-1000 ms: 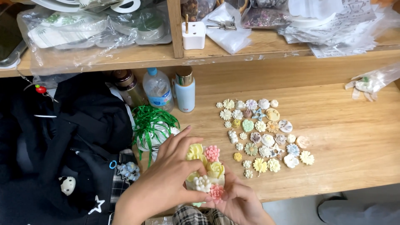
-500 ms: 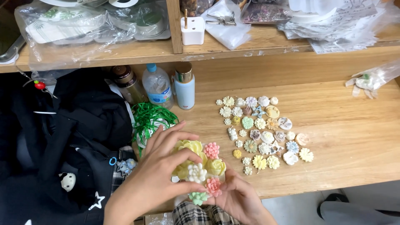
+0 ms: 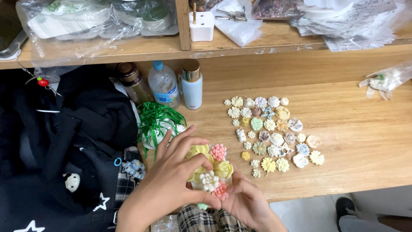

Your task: The recorder selects various flower-shaped decorative candles from a shelf and packages them individually into small plastic bags using twist ties.

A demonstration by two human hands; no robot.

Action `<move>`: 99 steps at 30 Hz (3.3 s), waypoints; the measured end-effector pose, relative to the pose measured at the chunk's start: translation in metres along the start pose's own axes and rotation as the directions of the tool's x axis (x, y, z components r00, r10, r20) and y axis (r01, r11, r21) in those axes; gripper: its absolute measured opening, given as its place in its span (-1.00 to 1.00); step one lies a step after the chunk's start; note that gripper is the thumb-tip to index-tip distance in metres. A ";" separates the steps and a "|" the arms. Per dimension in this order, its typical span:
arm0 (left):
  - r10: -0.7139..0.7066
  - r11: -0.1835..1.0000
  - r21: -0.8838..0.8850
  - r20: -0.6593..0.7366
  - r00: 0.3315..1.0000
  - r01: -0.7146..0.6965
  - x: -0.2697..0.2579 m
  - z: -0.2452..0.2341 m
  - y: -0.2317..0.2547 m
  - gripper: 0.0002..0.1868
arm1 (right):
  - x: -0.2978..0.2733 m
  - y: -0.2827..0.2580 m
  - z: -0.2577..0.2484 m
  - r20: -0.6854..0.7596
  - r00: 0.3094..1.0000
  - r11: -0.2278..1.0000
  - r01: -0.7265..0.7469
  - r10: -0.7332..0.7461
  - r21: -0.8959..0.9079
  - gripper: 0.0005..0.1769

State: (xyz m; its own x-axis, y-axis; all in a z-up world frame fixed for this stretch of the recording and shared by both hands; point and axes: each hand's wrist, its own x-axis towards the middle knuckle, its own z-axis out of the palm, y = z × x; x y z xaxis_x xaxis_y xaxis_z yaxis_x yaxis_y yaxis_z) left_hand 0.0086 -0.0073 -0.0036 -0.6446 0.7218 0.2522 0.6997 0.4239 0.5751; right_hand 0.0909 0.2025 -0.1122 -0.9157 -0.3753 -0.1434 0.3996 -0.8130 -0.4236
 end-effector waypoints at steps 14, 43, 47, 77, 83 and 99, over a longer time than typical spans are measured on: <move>-0.026 1.000 0.019 0.129 0.991 0.023 -0.011 -0.010 -0.010 -0.13 | 0.005 0.001 0.009 0.070 0.997 1.000 0.016 -0.015 -0.004 -0.11; -0.036 0.999 -0.024 0.090 0.995 0.038 -0.013 -0.006 -0.002 -0.03 | 0.000 0.000 0.015 0.070 0.998 1.000 -0.002 0.001 0.021 -0.29; -0.097 0.991 -0.093 0.044 0.994 0.101 -0.019 -0.011 0.002 0.16 | 0.001 -0.001 0.014 0.043 0.999 0.998 -0.033 0.031 0.045 -0.25; -0.513 -0.533 -0.797 0.038 0.857 -0.283 -0.052 0.176 -0.045 0.01 | -0.011 0.006 -0.011 -0.008 0.995 0.994 0.103 -0.102 0.037 -0.10; -0.636 -0.508 -0.756 0.007 0.772 -0.413 -0.042 0.182 -0.034 0.03 | 0.007 -0.013 -0.032 0.148 0.988 0.998 -0.044 0.036 0.053 -0.08; -0.725 -0.011 -0.485 -0.598 0.341 -0.874 -0.050 0.239 0.033 -0.07 | 0.063 -0.037 -0.072 0.563 0.553 0.739 -0.654 0.614 -0.164 -0.06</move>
State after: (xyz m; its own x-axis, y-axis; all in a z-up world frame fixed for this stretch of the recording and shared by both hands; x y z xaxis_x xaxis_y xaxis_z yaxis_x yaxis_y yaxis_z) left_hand 0.1380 0.1012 -0.1830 -0.9117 -0.3882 0.1345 0.4061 -0.9014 0.1506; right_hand 0.0154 0.2409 -0.1699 -0.2371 -0.9576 0.1635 0.8869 -0.2821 -0.3658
